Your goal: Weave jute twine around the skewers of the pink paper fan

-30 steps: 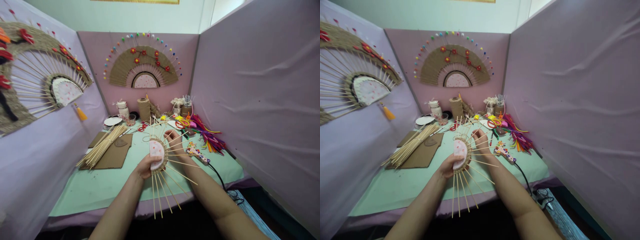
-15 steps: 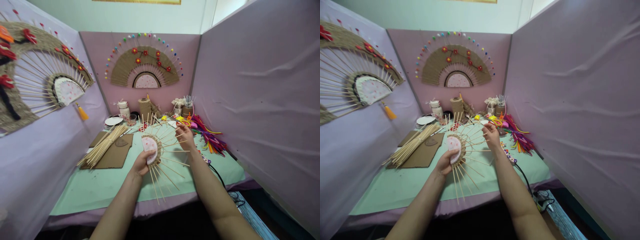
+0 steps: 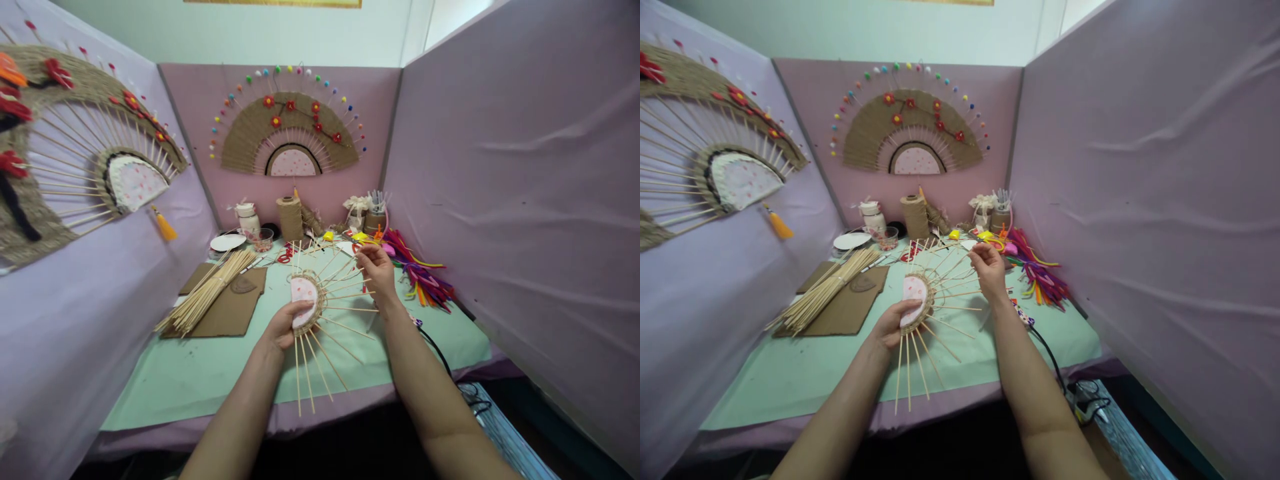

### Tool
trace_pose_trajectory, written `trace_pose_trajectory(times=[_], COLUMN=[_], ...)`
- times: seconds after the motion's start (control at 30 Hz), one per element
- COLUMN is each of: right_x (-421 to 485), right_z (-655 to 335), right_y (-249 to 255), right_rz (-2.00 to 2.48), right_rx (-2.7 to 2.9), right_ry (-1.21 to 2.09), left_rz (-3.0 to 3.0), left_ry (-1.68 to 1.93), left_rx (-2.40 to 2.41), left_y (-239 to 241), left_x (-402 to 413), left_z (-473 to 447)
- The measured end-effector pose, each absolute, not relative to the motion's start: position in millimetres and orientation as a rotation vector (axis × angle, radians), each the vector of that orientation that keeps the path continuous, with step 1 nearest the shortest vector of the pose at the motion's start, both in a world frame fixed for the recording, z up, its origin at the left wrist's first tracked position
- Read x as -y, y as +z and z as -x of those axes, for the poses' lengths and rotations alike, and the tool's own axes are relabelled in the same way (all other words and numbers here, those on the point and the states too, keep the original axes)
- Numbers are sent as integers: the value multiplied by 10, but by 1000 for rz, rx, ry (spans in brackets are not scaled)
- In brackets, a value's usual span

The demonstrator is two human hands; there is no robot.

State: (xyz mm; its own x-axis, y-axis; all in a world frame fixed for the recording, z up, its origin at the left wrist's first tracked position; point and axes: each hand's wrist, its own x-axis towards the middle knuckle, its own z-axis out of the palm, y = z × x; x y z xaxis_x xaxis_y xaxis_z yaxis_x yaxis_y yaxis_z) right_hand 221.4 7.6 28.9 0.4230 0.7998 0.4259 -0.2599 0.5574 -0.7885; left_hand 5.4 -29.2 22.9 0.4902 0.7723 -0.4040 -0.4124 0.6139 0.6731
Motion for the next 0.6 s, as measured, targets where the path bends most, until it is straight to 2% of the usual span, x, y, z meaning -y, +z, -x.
trace_pose_trajectory(times=[0.27, 0.6], right_x=[-192, -66], right_z=[-2207, -1559], right_y=[162, 27], right_rz=[898, 961], right_rx=[939, 1138], right_ry=[777, 890], left_rz=[-611, -809], left_ry=[661, 519], left_rx=[-652, -532], left_y=[185, 159], left_x=[312, 474], left_z=[-51, -111])
